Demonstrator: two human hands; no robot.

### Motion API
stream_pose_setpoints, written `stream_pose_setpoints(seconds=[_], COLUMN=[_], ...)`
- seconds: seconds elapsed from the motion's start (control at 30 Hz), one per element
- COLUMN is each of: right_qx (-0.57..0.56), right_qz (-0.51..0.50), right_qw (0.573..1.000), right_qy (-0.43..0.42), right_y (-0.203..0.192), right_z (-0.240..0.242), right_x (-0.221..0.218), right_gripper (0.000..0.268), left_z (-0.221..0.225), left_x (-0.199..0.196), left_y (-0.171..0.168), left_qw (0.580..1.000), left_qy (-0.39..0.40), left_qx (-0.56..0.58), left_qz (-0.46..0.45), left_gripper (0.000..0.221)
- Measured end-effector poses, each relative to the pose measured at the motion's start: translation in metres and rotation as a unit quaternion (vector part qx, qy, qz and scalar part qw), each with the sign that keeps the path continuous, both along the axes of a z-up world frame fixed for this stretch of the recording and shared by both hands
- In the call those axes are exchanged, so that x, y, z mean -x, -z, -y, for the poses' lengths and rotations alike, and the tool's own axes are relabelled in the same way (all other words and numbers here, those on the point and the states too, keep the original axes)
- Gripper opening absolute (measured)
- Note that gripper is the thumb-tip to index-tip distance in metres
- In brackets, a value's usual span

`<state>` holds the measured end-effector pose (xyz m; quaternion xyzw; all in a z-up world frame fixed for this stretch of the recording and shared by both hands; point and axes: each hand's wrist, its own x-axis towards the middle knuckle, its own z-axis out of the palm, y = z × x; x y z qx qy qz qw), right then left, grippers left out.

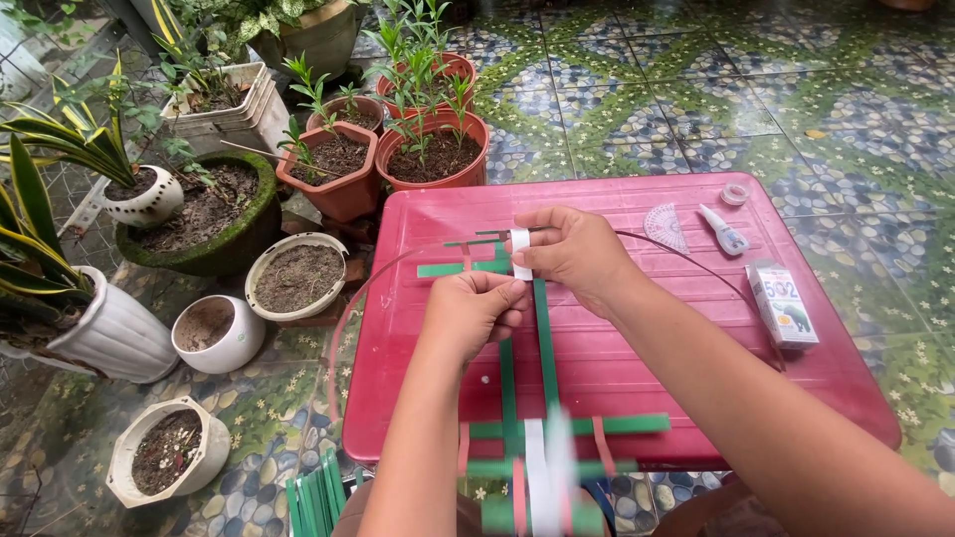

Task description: Assembling a structure by weaving and gluing green and white plastic strips on a small table.

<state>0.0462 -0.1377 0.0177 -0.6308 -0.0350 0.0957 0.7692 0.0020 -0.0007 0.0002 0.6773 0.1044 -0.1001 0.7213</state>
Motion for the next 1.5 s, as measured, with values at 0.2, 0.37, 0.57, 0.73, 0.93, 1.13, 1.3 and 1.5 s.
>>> stream_pose_setpoints(seconds=[0.2,0.37,0.57,0.73,0.93,1.13,1.3,1.5], right_qx=[0.011,0.005,-0.005,-0.021,-0.043,-0.047,-0.052,-0.057], right_qz=[0.01,0.011,0.022,0.009,-0.035,-0.121,-0.111,-0.098], right_qw=[1.0,0.999,0.996,0.993,0.985,0.971,0.979,0.981], right_qy=[0.022,0.046,0.088,0.119,0.163,0.2,0.162,0.156], right_y=[-0.001,0.011,0.017,0.017,0.019,-0.018,-0.026,-0.026], right_z=[0.001,0.006,0.014,0.02,0.022,0.013,0.012,0.01], right_x=[0.004,-0.01,-0.052,-0.083,-0.088,-0.061,-0.05,-0.039], right_gripper=[0.048,0.044,0.039,0.039,0.036,0.033,0.034,0.033], left_z=[-0.009,-0.013,-0.017,-0.018,-0.017,-0.003,-0.001,0.002], left_x=[0.019,0.037,0.054,0.062,0.074,0.091,0.11,0.122], left_y=[-0.034,-0.059,-0.073,-0.082,-0.1,-0.097,-0.07,-0.055], left_qw=[0.997,0.983,0.919,0.906,0.848,0.737,0.714,0.706], left_qy=[0.066,0.172,0.353,0.343,0.366,0.428,0.365,0.436], left_qx=[-0.032,-0.061,-0.142,-0.239,-0.375,-0.511,-0.399,-0.354], left_qz=[-0.022,0.011,0.099,0.06,0.08,0.111,0.444,0.432], left_gripper=[0.028,0.021,0.036,0.047,0.066,0.088,0.039,0.03])
